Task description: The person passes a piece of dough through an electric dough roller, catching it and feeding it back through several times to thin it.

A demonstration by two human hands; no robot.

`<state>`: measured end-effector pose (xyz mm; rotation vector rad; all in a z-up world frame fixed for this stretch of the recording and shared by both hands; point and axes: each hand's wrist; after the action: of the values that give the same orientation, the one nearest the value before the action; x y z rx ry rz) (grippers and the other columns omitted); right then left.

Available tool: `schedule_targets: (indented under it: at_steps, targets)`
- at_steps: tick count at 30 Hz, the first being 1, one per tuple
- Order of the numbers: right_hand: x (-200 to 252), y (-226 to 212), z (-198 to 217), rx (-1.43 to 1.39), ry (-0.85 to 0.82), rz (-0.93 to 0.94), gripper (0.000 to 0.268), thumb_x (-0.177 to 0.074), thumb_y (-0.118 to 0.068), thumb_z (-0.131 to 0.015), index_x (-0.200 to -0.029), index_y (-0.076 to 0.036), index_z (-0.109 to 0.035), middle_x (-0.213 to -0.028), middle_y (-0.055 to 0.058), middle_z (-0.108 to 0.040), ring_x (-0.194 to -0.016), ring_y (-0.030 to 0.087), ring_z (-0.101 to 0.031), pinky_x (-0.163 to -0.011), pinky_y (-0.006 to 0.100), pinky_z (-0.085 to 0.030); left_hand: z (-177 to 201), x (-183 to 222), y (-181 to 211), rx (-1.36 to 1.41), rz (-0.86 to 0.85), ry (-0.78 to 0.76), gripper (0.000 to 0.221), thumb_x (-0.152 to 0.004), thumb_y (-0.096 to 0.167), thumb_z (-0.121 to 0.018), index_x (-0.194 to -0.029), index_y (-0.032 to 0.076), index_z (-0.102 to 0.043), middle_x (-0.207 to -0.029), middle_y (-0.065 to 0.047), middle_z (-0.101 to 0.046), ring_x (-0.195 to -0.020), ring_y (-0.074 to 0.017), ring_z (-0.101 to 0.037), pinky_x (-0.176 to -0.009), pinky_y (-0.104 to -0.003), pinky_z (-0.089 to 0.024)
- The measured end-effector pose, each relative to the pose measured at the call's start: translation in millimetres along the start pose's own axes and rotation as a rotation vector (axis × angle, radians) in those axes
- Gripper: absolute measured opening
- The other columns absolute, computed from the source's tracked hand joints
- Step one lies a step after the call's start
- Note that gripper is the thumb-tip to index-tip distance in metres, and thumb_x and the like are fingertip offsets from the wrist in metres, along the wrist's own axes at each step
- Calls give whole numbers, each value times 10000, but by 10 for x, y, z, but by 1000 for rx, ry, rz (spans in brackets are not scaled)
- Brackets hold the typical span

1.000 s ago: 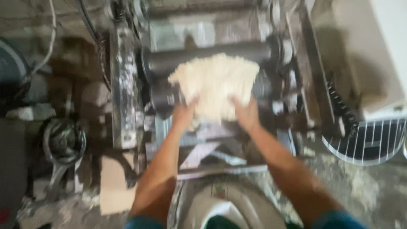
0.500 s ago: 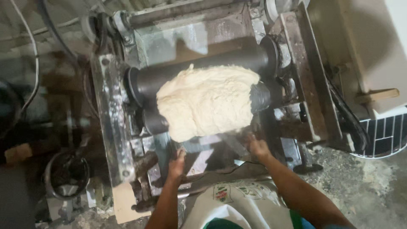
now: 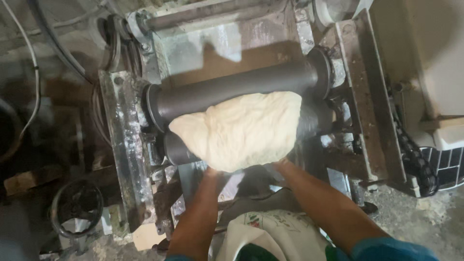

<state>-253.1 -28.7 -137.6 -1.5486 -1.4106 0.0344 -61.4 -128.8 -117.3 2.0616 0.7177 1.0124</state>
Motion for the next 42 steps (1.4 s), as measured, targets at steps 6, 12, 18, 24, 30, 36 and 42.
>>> schedule_targets:
  at_steps: [6,12,18,24,30,36,42]
  targets:
    - [498,-78,-270,-72,0,147,550,-1052,-365,-426,-1502,-50,-429,-1453,114,-565,-1285,232,-586,-1071,384,-488,52,366,-135,23,-156,2,630,-1037,381,-522,-1521,-5,-409,-1530,-186,-482,-1367,-294,-506,-1118,-418,-444]
    - [727,-259,-135,-111,71,93,468,-1059,-326,-408,-1399,-26,-524,-1341,125,-631,-1210,254,-626,-1044,410,-500,-436,1116,672,318,-118,-37,623,-1045,347,-463,-1490,-88,-453,-1477,-211,-560,-1343,-327,-561,-1114,-420,-469]
    - [733,-226,464,-168,143,-10,378,-1053,-276,-393,-1256,-26,-590,-1185,113,-665,-1117,273,-649,-995,463,-529,-262,1557,934,431,-124,-70,654,-1070,443,-342,-1464,-63,-471,-1518,-159,-552,-1411,-246,-517,-1177,-359,-406]
    - [675,216,791,134,133,-475,392,-1064,-284,-389,-1307,-34,-569,-1219,110,-635,-1134,273,-626,-988,489,-533,229,873,-33,-84,348,71,613,-1070,404,-378,-1484,-43,-449,-1524,-158,-536,-1407,-259,-513,-1171,-385,-413]
    - [-298,40,349,-55,-17,-248,411,-1049,-267,-434,-1364,-28,-545,-1292,123,-628,-1176,281,-629,-1015,468,-524,-57,-328,152,28,52,-42,582,-1069,365,-413,-1504,-23,-428,-1530,-157,-521,-1403,-272,-508,-1164,-410,-420]
    - [164,60,302,-376,-135,-77,452,-1034,-250,-479,-1422,-23,-522,-1365,137,-622,-1218,290,-631,-1043,447,-515,-152,144,160,-53,-77,-33,562,-1069,326,-449,-1523,-3,-407,-1537,-157,-505,-1399,-285,-504,-1157,-436,-427]
    - [112,287,442,-183,-36,-84,508,-1020,-276,-479,-1449,-9,-529,-1393,138,-626,-1226,275,-639,-1019,414,-520,-302,647,244,229,-37,63,540,-1059,301,-427,-1529,37,-397,-1530,-134,-503,-1376,-286,-515,-1132,-451,-441]
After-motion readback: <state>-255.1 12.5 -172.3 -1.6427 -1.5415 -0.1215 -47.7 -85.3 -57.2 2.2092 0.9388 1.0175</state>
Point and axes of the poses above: each hand's wrist, its own x-axis away from the middle knuckle, its own z-axis out of the back of the hand, y = z × x
